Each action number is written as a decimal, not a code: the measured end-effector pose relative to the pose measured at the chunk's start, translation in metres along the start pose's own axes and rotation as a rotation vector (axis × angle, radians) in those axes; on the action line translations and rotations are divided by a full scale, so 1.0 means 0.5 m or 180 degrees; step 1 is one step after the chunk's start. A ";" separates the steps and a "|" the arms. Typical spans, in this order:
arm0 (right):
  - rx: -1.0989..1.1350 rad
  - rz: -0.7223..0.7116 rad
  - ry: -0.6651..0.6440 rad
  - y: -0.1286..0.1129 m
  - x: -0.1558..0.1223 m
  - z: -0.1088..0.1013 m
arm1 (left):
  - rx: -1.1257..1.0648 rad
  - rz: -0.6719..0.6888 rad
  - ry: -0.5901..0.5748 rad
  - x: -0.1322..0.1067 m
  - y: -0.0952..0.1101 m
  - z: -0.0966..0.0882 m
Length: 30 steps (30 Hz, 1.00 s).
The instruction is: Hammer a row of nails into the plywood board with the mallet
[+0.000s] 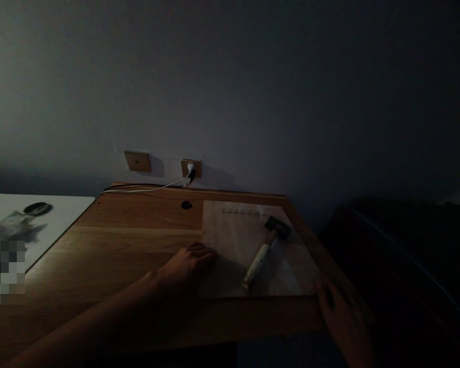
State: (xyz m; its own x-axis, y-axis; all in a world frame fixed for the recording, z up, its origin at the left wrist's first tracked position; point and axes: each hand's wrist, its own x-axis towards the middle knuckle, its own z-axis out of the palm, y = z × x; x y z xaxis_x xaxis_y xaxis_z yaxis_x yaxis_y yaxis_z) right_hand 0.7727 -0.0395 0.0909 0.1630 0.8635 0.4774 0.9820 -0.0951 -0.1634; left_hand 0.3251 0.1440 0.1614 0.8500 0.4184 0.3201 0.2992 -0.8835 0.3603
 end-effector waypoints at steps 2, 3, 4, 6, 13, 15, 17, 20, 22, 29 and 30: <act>0.0092 -0.0089 -0.0031 -0.043 0.006 0.007 | 0.0024 -0.0211 0.0066 -0.040 -0.016 -0.019; 0.0139 -0.0122 -0.0045 -0.065 0.010 0.010 | 0.0048 -0.0310 0.0092 -0.060 -0.023 -0.027; 0.0171 -0.0152 -0.0051 -0.086 0.015 0.013 | 0.0067 -0.0399 0.0119 -0.082 -0.030 -0.035; 0.0196 -0.0199 -0.0018 -0.126 0.021 0.017 | 0.0110 -0.0552 0.0199 -0.127 -0.040 -0.048; 0.0457 -0.0506 0.0035 -0.217 0.005 0.040 | 0.0327 -0.0879 0.0657 -0.274 -0.042 -0.078; 0.0562 -0.0549 0.0007 -0.234 0.003 0.047 | 0.0399 -0.0943 0.0768 -0.297 -0.039 -0.088; 0.0653 -0.0609 -0.0043 -0.250 0.005 0.051 | 0.0445 -0.1000 0.0801 -0.310 -0.037 -0.100; 0.0653 -0.0646 0.0008 -0.269 0.014 0.053 | 0.0456 -0.1143 0.0744 -0.317 -0.036 -0.116; 0.0592 -0.0673 0.0101 -0.277 0.025 0.050 | 0.0478 -0.1260 0.0721 -0.318 -0.039 -0.120; 0.0833 -0.0461 -0.0159 -0.332 0.175 0.043 | 0.0595 -0.1406 0.0447 -0.251 -0.118 -0.151; 0.0903 -0.0411 -0.0249 -0.349 0.217 0.047 | 0.0595 -0.1396 0.0342 -0.224 -0.141 -0.164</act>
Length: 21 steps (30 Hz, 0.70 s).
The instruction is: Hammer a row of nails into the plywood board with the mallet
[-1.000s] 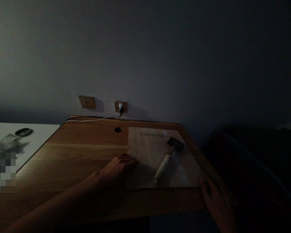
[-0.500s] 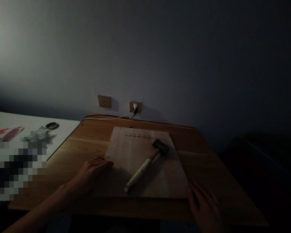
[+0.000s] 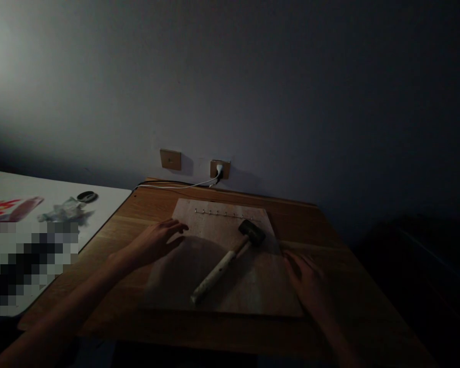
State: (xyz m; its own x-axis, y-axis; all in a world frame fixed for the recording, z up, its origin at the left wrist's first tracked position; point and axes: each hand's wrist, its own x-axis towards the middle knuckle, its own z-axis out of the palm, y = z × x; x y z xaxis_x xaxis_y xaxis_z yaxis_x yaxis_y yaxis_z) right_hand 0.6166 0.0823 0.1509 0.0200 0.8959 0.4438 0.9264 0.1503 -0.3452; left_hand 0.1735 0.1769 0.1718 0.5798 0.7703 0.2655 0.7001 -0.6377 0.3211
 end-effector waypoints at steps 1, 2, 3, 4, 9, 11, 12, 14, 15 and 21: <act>0.0085 0.0074 -0.0102 -0.012 0.047 0.006 | 0.0028 -0.0003 -0.0049 0.040 -0.011 -0.006; 0.0161 0.0100 -0.0258 -0.025 0.096 0.014 | 0.0074 -0.0009 -0.0168 0.083 -0.020 -0.011; 0.0176 0.0092 -0.0392 -0.038 0.146 0.022 | 0.0127 -0.0042 -0.0287 0.125 -0.029 -0.015; 0.0132 0.0026 -0.0543 -0.050 0.193 0.032 | 0.0184 -0.0104 -0.0440 0.165 -0.036 -0.018; -0.0268 -0.0040 -0.1003 -0.080 0.345 0.081 | 0.0422 -0.0339 -0.1002 0.283 -0.048 -0.012; -0.0364 0.0007 -0.1135 -0.075 0.363 0.096 | 0.0425 -0.0326 -0.1081 0.291 -0.048 -0.005; -0.0426 0.0060 -0.1219 -0.071 0.366 0.102 | 0.0410 -0.0328 -0.1114 0.290 -0.048 -0.003; -0.0553 0.0203 -0.1391 -0.064 0.366 0.112 | 0.0374 -0.0316 -0.1160 0.285 -0.048 -0.001; -0.0610 0.0272 -0.1481 -0.061 0.365 0.116 | 0.0358 -0.0308 -0.1180 0.283 -0.049 -0.001; -0.0791 0.0427 -0.1924 -0.061 0.364 0.127 | 0.0367 -0.0302 -0.1169 0.282 -0.055 -0.013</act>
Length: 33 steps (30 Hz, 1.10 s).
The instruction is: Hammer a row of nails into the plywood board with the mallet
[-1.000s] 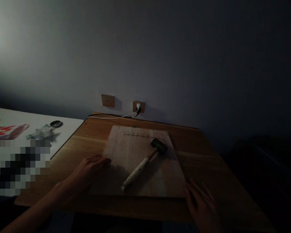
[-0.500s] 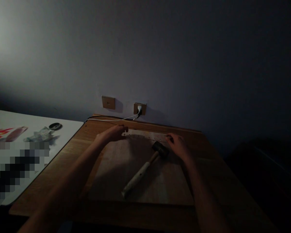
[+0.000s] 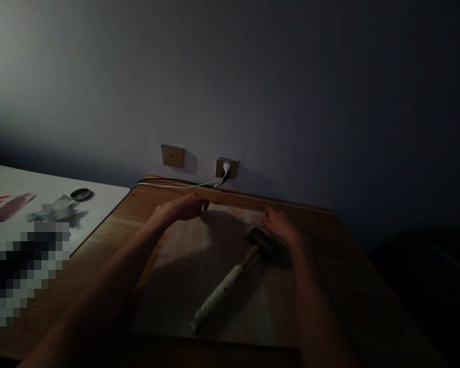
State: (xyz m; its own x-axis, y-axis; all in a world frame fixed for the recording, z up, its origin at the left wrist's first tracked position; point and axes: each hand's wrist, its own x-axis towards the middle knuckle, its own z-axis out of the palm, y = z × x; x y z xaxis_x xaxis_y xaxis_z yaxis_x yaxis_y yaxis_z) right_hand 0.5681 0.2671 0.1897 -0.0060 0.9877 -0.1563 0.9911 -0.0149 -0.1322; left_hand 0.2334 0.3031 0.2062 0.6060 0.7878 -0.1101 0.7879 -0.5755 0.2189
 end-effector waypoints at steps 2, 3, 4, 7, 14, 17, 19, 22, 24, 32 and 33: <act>-0.0013 -0.0041 -0.0089 -0.005 0.002 -0.001 | 0.0096 0.0008 0.0098 -0.001 -0.003 -0.003; -0.0011 -0.0072 -0.0131 -0.009 0.002 -0.002 | 0.0140 0.0029 0.0155 -0.001 -0.004 -0.003; -0.0006 -0.0109 -0.0170 -0.014 0.002 -0.003 | 0.0171 0.0057 0.0204 -0.002 -0.004 -0.003; -0.0003 -0.0215 -0.0247 -0.029 0.001 -0.005 | 0.0154 0.0078 0.0206 0.001 -0.004 0.003; -0.0074 -0.0375 -0.0116 -0.048 -0.004 -0.015 | -0.0195 0.0258 0.0286 0.015 0.008 0.033; -0.0031 -0.0492 -0.0035 -0.054 -0.001 -0.021 | -0.0290 0.0185 0.0374 0.014 0.012 0.036; 0.0003 -0.0556 -0.0009 -0.060 0.001 -0.020 | -0.0312 0.0203 0.0449 0.012 0.015 0.032; 0.0025 -0.0587 -0.0009 -0.071 0.001 -0.013 | -0.0467 0.0305 0.0649 0.011 0.021 0.020; 0.0030 -0.0611 -0.0002 -0.077 0.001 -0.008 | -0.0931 0.0355 0.0835 0.014 0.024 0.011; 0.0115 -0.0694 0.0142 -0.082 0.001 -0.017 | -0.5058 0.0094 0.1292 0.037 0.018 -0.001; 0.0149 -0.0692 0.0186 -0.081 0.002 -0.020 | -0.5226 0.0001 0.1312 0.039 0.017 0.000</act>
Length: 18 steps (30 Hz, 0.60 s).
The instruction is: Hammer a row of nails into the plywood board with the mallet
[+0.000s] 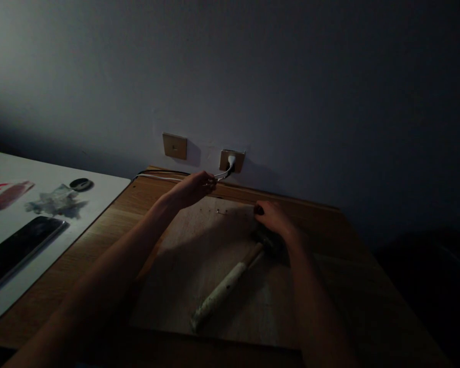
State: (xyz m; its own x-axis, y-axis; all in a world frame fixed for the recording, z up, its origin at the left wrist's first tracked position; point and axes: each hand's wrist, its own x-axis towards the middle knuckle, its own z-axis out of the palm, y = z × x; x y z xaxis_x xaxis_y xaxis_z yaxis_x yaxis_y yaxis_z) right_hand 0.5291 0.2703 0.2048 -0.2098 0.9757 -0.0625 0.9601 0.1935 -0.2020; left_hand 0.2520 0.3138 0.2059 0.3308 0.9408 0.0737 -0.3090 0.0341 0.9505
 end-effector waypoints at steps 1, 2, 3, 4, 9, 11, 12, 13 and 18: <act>0.0053 0.0010 0.0074 0.000 0.001 -0.003 | -0.0038 -0.0060 0.0066 0.001 -0.003 0.001; 0.0124 0.0022 0.0158 0.000 0.002 -0.005 | 0.0021 -0.0104 0.0119 0.001 -0.006 0.002; 0.0194 0.0036 0.0224 -0.001 0.004 -0.007 | 0.0176 -0.0138 0.0151 0.001 -0.011 0.004; 0.0248 0.0044 0.0255 -0.004 0.004 -0.007 | 0.0436 -0.0159 0.0152 -0.001 -0.016 0.008; 0.0221 -0.0023 0.0003 -0.028 -0.001 -0.004 | 0.2804 -0.0061 -0.0291 -0.011 -0.041 0.019; 0.0220 -0.0064 -0.0085 -0.037 -0.005 -0.004 | 0.3648 0.0055 -0.0510 -0.015 -0.048 0.018; 0.0220 -0.0083 -0.0125 -0.041 -0.007 -0.005 | 0.3948 0.0106 -0.0622 -0.018 -0.051 0.017; 0.0219 -0.0102 -0.0154 -0.044 -0.008 -0.005 | 0.4165 0.0152 -0.0732 -0.020 -0.054 0.016; 0.0150 -0.0136 -0.0155 -0.053 -0.003 0.002 | 0.4580 0.0359 -0.1076 -0.029 -0.056 0.020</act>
State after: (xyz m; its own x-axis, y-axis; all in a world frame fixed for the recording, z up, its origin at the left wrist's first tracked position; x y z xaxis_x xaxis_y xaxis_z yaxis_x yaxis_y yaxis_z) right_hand 0.5038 0.2635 0.2093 -0.2601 0.9604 -0.1000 0.9405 0.2286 -0.2513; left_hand 0.2647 0.2959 0.1813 0.6149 0.7876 0.0389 0.7143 -0.5772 0.3958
